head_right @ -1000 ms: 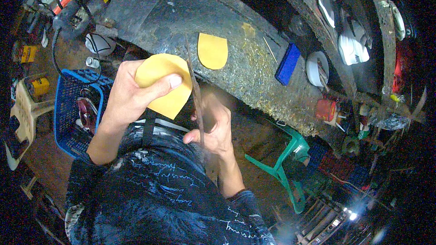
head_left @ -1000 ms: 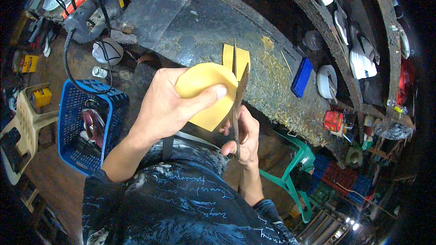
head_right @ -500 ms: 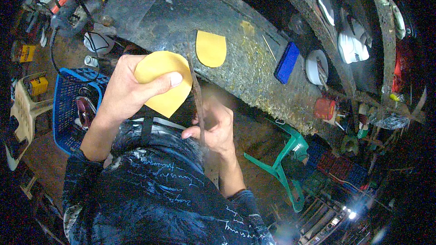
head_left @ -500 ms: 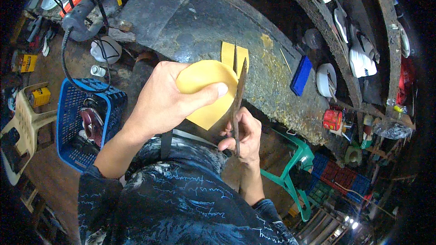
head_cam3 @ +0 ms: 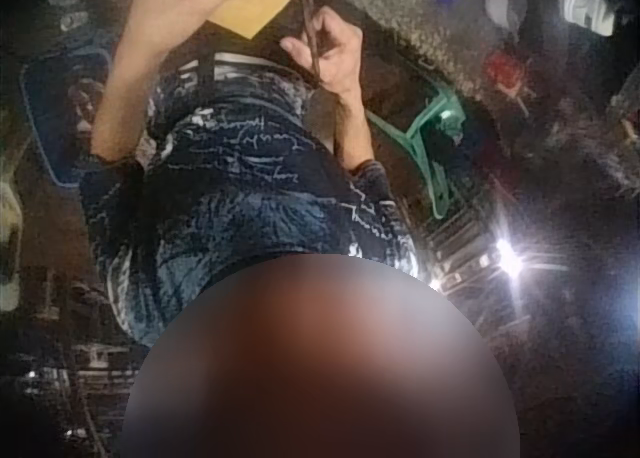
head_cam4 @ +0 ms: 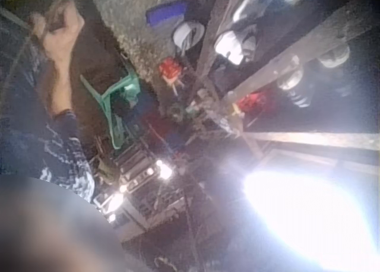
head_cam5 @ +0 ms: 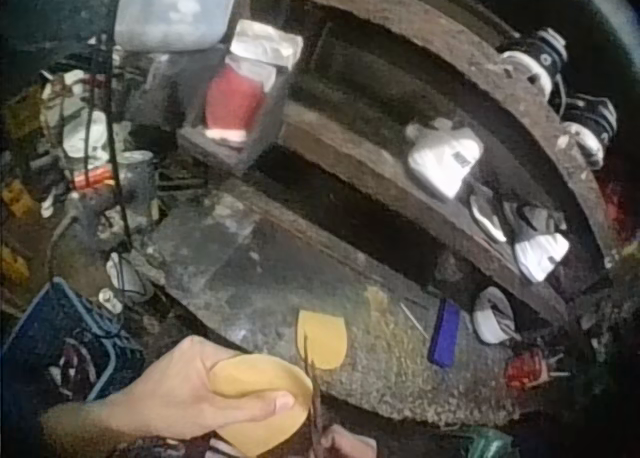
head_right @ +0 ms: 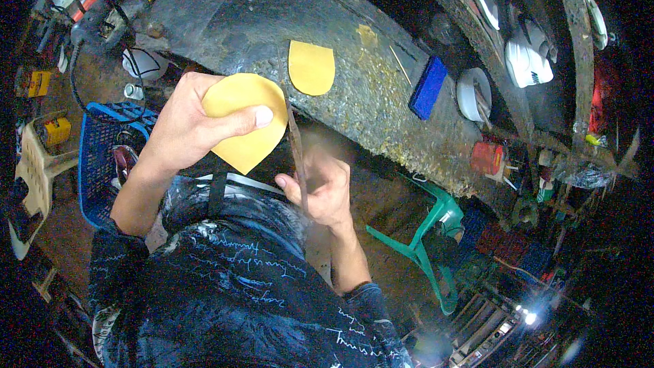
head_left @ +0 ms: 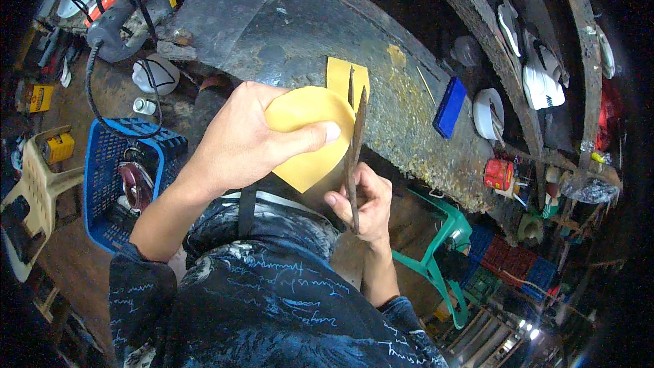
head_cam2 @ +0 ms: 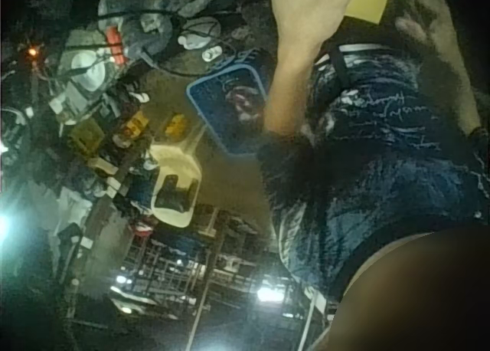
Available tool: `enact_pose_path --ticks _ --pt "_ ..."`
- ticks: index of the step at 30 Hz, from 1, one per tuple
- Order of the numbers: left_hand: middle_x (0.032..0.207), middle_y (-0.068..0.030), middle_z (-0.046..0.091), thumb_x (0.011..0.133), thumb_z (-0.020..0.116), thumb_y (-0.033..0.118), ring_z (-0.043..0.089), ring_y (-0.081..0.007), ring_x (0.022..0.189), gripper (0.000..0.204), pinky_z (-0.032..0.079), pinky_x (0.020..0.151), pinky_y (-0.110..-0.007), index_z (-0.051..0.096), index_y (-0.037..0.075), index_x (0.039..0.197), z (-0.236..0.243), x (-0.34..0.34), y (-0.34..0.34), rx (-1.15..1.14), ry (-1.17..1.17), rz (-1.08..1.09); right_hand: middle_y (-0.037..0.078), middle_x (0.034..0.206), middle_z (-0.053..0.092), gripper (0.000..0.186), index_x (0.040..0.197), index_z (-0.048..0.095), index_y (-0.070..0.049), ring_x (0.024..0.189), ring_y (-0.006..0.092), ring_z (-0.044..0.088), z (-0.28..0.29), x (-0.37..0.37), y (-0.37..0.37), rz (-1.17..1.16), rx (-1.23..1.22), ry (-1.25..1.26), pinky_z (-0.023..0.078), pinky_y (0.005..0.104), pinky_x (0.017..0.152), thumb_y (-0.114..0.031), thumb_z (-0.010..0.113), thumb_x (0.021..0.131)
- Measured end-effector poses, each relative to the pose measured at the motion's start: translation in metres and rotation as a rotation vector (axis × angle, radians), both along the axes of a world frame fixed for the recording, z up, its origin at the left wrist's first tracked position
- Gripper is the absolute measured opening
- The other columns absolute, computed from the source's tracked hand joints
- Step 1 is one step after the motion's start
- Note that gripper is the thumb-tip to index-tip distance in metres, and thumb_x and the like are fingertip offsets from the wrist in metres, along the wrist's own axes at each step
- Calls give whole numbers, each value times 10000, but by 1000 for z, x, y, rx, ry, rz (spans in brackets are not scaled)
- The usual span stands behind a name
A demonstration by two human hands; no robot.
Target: The person picks up a black sneaker, cuts a yellow rubber sheet with scissors, and fits the cut piece onto the shoe's sole. They then place the shoe on a shelf and repeat the process with the second sneaker, cutting and fitting another rubber piece to its sole.
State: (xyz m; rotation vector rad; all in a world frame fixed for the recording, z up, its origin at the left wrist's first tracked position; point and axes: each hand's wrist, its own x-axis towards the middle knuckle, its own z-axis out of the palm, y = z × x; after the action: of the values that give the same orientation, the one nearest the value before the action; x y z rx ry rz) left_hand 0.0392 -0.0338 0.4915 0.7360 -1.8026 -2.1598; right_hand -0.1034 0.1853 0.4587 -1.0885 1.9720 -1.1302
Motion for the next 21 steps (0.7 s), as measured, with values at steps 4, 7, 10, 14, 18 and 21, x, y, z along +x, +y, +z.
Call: enact_pose_path --ticks 4,7,10,14,18,21 --pt "764 -14 757 924 805 246 635 -37 691 263 523 633 -264 815 -3 1008 0 -2 1 -19 3 -2 93 701 608 363 765 627 -23 612 239 570 -1 -1 3 -11 38 44 461 371 596 -244 914 754" --pt "759 -33 763 917 812 269 644 -44 684 280 528 637 -270 819 2 1002 0 -3 0 -43 -2 -21 93 709 611 394 770 627 -22 620 243 587 -2 -2 4 2 23 0 468 383 604 -303 904 763" --pt "753 -55 767 912 817 302 658 -59 674 304 536 643 -283 823 10 997 2 -2 -2 -76 -46 -62 87 725 611 441 780 628 -22 637 241 600 -2 -1 4 11 -12 -82 475 396 613 -369 900 761" --pt "745 -70 765 907 818 336 672 -81 664 333 545 651 -302 823 13 987 6 -3 -4 -93 -72 -109 67 743 605 549 796 631 -22 658 215 597 -3 3 5 -16 -40 -138 475 378 607 -476 933 734" --pt "739 -71 764 901 817 355 684 -94 665 346 551 662 -308 823 16 972 10 -3 -9 -142 -92 -134 48 737 597 711 794 627 -25 658 187 590 -6 4 6 -74 -72 -293 468 340 595 -645 948 659" --pt "744 -76 765 899 815 354 690 -95 672 350 554 673 -303 821 11 966 11 -5 -11 -119 -106 -157 33 732 594 764 784 623 -31 657 175 590 -9 3 7 -66 -100 -271 465 325 592 -700 947 609"
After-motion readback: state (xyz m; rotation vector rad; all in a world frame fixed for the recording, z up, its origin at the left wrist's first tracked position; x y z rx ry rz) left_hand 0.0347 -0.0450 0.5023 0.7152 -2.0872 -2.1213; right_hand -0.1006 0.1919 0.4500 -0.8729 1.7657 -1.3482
